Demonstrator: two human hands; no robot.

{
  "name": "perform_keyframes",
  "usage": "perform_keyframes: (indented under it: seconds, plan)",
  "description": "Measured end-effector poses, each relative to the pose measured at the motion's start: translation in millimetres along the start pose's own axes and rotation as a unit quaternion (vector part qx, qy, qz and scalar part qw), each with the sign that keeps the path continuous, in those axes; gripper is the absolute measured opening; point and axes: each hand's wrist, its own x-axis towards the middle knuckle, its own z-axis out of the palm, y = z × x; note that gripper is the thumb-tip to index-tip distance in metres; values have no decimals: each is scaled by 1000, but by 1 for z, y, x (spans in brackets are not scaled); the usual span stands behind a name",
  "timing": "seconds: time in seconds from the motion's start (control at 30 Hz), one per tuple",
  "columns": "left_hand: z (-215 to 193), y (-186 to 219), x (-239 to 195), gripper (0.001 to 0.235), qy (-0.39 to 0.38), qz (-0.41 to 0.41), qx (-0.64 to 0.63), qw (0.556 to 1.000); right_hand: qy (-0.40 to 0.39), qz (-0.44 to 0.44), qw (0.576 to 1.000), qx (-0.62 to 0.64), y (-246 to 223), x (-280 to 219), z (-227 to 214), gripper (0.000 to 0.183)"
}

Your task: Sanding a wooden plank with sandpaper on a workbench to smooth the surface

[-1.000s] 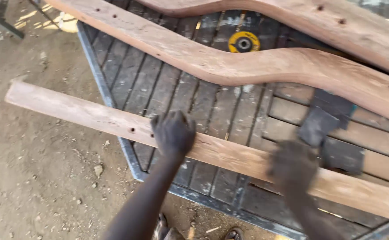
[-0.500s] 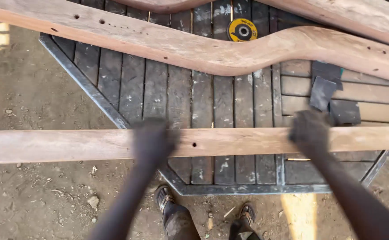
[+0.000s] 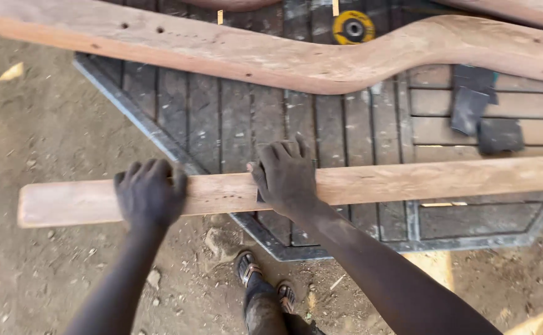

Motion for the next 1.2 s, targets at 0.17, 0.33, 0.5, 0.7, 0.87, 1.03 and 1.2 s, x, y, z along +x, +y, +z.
perform_keyframes:
  seconds: [0.17, 0.33, 0.5, 0.7, 0.87, 1.03, 1.2]
  plan:
    - [-10, 10, -8, 57, -66, -33, 46, 996, -81, 67, 991, -79, 114, -67, -45, 21]
    - [-21, 21, -46, 48, -56, -61, 75, 994, -81, 157, 977, -119, 242, -108, -53, 34]
    - [0, 50, -41, 45, -17, -72, 40, 996, -123, 255, 959, 30, 60, -36, -47, 13]
    - [-16, 89, -25, 54, -81, -15, -50, 995, -3, 13, 1000, 27, 44, -42, -11, 30]
    - [-26, 97, -20, 56, -112, -31, -41, 992, -166, 16, 930, -328, 189, -79, -42, 21]
    - [-27, 101, -17, 50, -119, -56, -60, 990, -168, 196, 949, -181, 176, -69, -31, 35]
    - [-20, 97, -23, 52, -90, -78, -63, 991, -16, 13, 1000, 1, -4, -46, -14, 24]
